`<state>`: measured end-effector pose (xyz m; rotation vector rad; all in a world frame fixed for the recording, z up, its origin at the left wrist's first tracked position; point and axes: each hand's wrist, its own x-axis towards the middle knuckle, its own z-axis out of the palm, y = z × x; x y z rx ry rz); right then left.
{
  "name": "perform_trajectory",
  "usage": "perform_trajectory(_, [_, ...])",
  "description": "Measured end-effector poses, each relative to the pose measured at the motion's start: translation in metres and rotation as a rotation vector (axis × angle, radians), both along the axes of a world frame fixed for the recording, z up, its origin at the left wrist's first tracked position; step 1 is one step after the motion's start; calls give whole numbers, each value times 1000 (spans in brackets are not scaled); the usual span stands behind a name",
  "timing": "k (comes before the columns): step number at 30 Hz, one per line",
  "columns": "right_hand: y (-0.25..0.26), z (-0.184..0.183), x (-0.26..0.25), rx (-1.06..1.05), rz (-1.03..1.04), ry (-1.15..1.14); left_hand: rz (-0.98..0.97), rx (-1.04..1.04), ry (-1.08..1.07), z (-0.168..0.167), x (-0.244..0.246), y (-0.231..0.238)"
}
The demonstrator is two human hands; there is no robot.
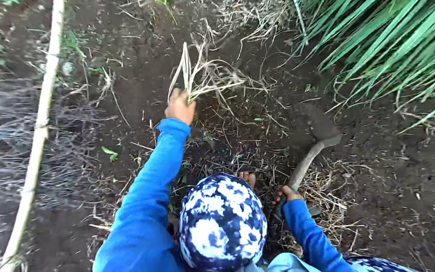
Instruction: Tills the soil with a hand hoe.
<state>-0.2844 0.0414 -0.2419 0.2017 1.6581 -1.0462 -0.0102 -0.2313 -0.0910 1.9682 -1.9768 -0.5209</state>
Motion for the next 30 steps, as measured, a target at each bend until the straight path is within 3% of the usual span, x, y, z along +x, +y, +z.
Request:
perform_trajectory(4, [-4,3,2,27,-27,-22,51,263,-272,-80,65,44])
perform_trajectory(7, [-7,7,4,52,-43,-25,52,232,-269,-121,77,57])
perform_trajectory(10, [-9,8,3,60,-41,-33,123,134,-104,-102,68,39])
perform_trajectory(13, [-10,12,4,49,-35,-36,105,-66,26,-47,4,42])
perform_trajectory(14, [-9,12,4,43,-41,-36,24,77,-35,-10,-28,54])
perform_trajectory(15, [-9,13,4,38,-46,-35,-146,473,-199,40,-62,60])
perform_trajectory(16, [-9,13,4,37,-48,-35,-307,395,-229,33,-80,77])
perform_trajectory(18, [-8,12,4,39,-54,-52,-577,151,-191,-55,-89,95])
perform_trajectory(19, [-8,10,3,34,-64,-67,-666,146,-218,-102,-92,94])
perform_trajectory(21, [-9,5,1,18,-77,-98,-794,294,-367,-146,-97,87])
perform_trajectory(24, [-6,8,-3,23,-80,-92,-828,288,-398,-149,-78,65])
perform_trajectory(28, [-5,19,1,47,-43,126,-508,168,-249,-100,-42,68])
perform_trajectory(30, [-3,20,1,44,14,237,-507,105,-231,-80,-22,88])
